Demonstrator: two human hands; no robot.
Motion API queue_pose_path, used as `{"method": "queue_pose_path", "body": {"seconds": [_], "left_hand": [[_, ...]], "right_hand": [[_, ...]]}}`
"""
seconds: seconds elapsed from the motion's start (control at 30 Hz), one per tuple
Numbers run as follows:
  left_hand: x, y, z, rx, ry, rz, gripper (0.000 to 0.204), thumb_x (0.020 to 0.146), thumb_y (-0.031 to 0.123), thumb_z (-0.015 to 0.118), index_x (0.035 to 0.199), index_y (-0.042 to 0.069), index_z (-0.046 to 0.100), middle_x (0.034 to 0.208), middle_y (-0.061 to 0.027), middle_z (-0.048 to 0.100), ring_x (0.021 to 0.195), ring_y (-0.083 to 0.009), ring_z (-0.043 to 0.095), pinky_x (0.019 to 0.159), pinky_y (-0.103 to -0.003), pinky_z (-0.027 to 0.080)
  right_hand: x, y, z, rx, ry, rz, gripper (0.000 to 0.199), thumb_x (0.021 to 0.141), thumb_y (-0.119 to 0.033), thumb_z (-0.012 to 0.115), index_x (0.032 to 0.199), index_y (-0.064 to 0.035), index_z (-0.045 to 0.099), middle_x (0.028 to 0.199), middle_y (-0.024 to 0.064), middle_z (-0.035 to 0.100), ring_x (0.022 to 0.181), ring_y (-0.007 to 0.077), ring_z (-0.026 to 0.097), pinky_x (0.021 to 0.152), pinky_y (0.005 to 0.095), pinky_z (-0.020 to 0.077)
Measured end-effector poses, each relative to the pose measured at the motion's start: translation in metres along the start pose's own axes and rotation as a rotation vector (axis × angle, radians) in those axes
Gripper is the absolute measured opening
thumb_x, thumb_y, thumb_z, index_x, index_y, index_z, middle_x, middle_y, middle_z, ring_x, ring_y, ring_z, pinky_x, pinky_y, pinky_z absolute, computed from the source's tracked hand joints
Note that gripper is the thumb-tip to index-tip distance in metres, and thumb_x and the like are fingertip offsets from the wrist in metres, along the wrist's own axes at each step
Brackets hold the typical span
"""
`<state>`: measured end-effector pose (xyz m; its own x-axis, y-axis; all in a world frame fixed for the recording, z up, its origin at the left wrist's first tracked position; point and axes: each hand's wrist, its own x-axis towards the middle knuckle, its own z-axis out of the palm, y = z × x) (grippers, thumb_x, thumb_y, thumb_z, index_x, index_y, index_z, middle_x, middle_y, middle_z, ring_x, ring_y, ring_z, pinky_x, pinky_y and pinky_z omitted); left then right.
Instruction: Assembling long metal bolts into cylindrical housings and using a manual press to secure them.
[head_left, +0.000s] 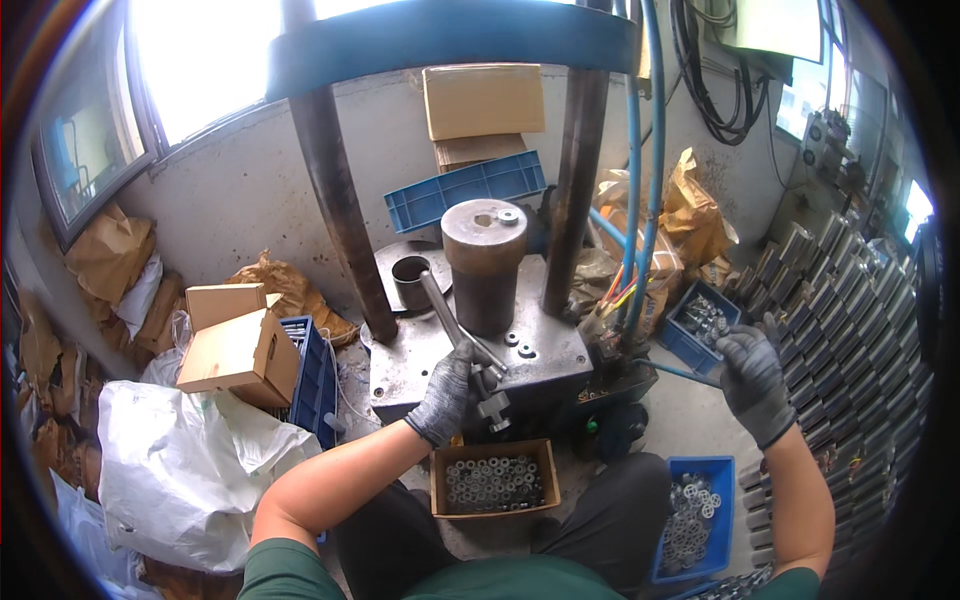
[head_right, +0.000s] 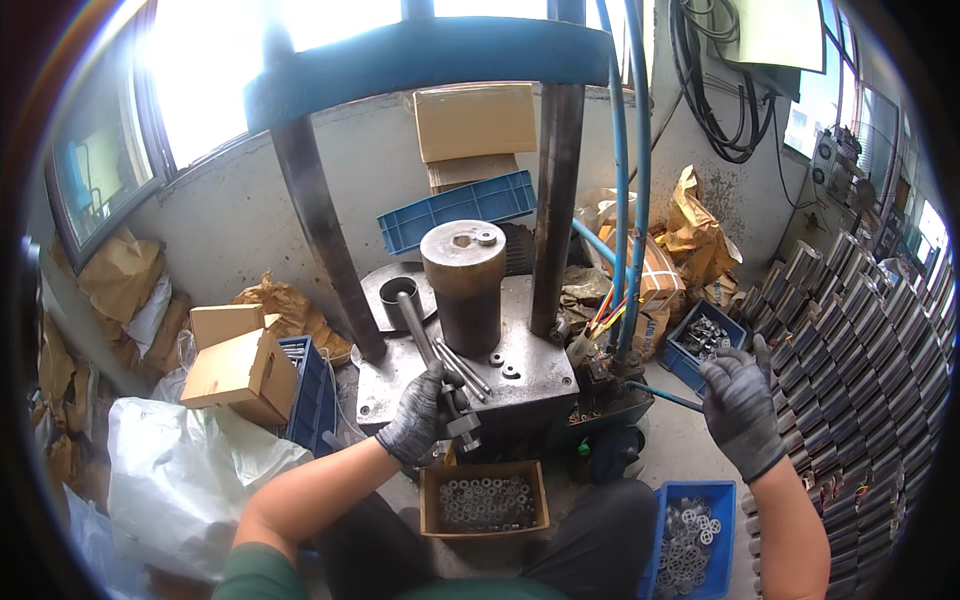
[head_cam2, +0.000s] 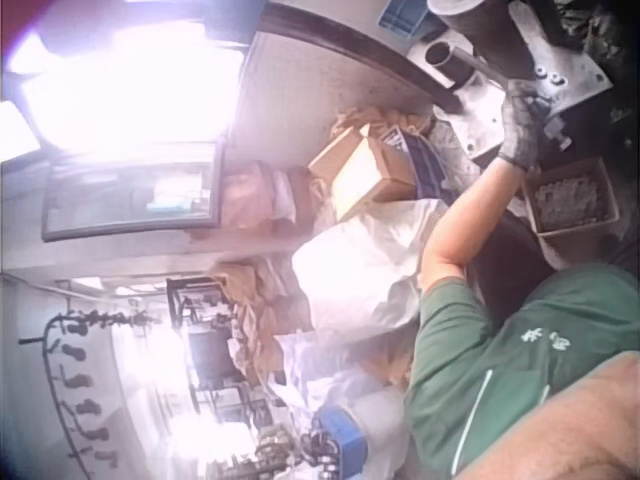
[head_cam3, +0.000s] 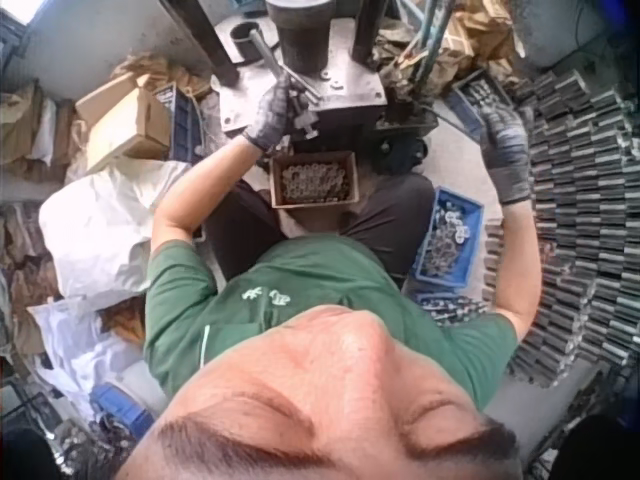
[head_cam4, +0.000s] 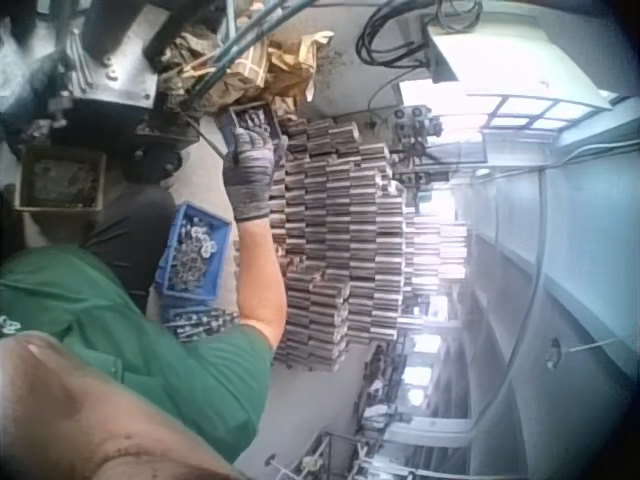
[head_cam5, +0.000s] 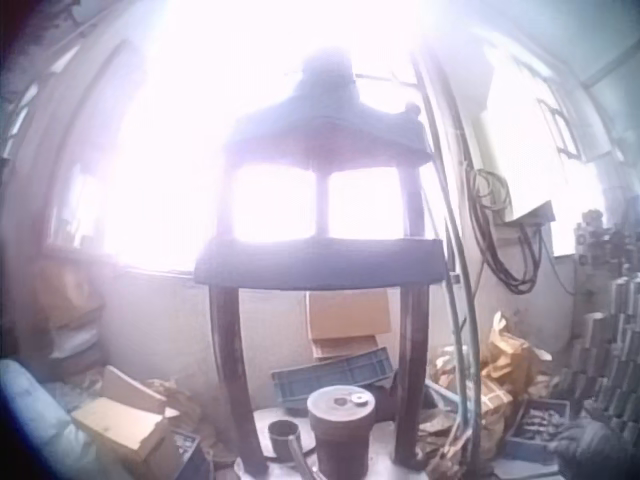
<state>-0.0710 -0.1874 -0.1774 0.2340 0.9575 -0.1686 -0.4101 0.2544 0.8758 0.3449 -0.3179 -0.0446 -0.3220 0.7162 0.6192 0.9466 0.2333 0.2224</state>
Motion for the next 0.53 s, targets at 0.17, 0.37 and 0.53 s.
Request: {"method": "queue_pose_path", "body": {"seconds": [0.17,0.37,0.53], "left_hand": [[0.010,-0.026,-0.043,-0.149,0.154,-0.425,0.024,0.101,0.034,0.054,0.098,0.011,0.061,0.071,-0.0035,0.060,0.056,-0.0192,0.061,0.054,-0.040,0.058],[0.029,-0.024,-0.073,-0.210,0.137,-0.520,0.025,0.097,0.031,0.053,0.096,0.008,0.063,0.069,-0.0041,0.058,0.053,-0.0205,0.056,0.052,-0.040,0.054],[0.037,-0.027,-0.091,-0.158,0.036,-0.613,0.048,0.102,0.056,0.049,0.106,0.011,0.064,0.080,-0.0061,0.067,0.062,-0.0253,0.064,0.056,-0.047,0.056]], "right_hand": [[-0.009,-0.058,-0.015,0.056,0.101,-0.150,0.033,0.075,0.005,0.067,0.105,-0.0074,0.066,0.099,0.0111,0.070,0.098,0.0331,0.069,0.103,0.0530,0.0494],[-0.025,-0.151,0.032,0.686,0.111,0.050,0.033,0.079,0.001,0.073,0.110,-0.0055,0.067,0.110,0.0152,0.072,0.095,0.0319,0.071,0.083,0.0407,0.0589],[-0.052,-0.231,0.097,1.167,-0.072,0.471,0.031,0.092,-0.012,0.071,0.123,-0.0100,0.067,0.121,0.0169,0.071,0.107,0.0317,0.071,0.089,0.0389,0.0593]]}}
